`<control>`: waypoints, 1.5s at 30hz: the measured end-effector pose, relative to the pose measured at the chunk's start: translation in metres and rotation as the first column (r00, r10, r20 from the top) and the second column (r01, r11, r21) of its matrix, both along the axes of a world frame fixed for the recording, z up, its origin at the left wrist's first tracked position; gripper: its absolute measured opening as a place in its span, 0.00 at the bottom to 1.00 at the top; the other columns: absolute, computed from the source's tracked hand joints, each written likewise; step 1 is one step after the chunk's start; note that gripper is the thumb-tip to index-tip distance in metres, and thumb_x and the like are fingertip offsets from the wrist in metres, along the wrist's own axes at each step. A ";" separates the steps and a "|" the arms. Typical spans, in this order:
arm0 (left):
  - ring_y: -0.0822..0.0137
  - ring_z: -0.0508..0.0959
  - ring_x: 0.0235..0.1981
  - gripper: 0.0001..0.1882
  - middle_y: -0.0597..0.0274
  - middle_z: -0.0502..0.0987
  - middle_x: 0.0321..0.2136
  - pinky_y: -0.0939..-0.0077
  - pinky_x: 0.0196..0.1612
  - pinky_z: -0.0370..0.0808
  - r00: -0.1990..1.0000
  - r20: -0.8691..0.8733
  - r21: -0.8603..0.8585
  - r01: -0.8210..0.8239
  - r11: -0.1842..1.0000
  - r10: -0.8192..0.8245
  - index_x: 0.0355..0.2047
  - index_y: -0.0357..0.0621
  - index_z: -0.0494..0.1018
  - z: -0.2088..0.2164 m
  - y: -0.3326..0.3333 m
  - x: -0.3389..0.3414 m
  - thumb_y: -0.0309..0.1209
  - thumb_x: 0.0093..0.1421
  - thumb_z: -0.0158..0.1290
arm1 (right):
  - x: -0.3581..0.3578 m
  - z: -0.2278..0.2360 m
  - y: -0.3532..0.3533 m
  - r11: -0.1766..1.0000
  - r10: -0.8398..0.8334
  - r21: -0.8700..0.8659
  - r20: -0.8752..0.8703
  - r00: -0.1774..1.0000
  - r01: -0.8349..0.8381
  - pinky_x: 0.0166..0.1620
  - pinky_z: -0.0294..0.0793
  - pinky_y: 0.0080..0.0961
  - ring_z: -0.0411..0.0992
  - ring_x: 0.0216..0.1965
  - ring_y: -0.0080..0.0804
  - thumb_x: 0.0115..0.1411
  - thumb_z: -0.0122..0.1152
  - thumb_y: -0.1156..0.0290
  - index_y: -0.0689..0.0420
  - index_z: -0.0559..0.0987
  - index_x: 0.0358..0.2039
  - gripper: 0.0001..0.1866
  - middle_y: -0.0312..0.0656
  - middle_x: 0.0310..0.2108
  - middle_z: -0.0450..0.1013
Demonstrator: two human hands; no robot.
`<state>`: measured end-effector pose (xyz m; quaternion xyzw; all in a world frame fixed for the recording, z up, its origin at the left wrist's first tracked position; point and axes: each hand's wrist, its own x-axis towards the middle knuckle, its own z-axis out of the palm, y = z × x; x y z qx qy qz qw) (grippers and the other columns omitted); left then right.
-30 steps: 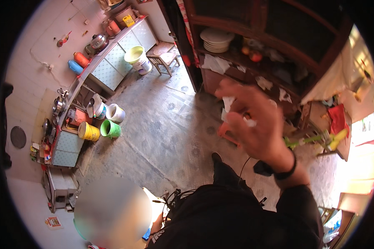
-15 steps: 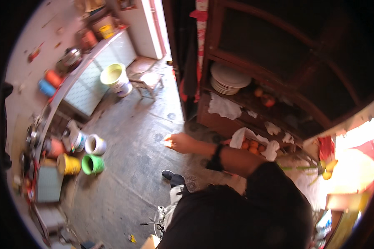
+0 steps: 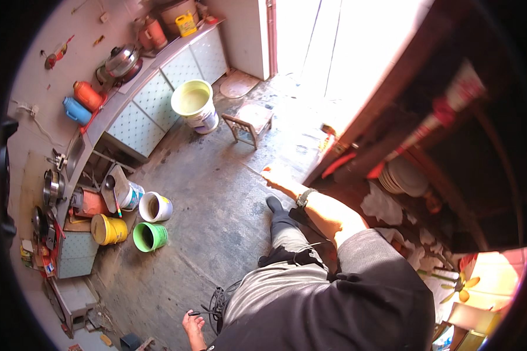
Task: The person wipes a large wooden table surface with a blue cloth, moving a yellow tub and a red utensil basket aside to reach the edges. The person repeatedly wipes the tabletop and the adjacent white cabinet side, then returns the items to their original positions.
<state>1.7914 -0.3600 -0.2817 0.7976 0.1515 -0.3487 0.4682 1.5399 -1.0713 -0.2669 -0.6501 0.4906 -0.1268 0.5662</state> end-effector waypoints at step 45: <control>0.62 0.84 0.31 0.19 0.54 0.84 0.38 0.66 0.35 0.85 0.435 -0.485 0.196 -0.792 0.579 0.759 0.56 0.40 0.75 -0.049 -0.087 -0.298 0.38 0.71 0.55 | 0.434 -0.147 0.054 -0.600 0.594 0.106 -0.605 -0.531 -0.793 0.49 0.78 0.51 0.79 0.47 0.59 0.61 0.62 0.51 0.54 0.84 0.44 0.20 0.57 0.43 0.81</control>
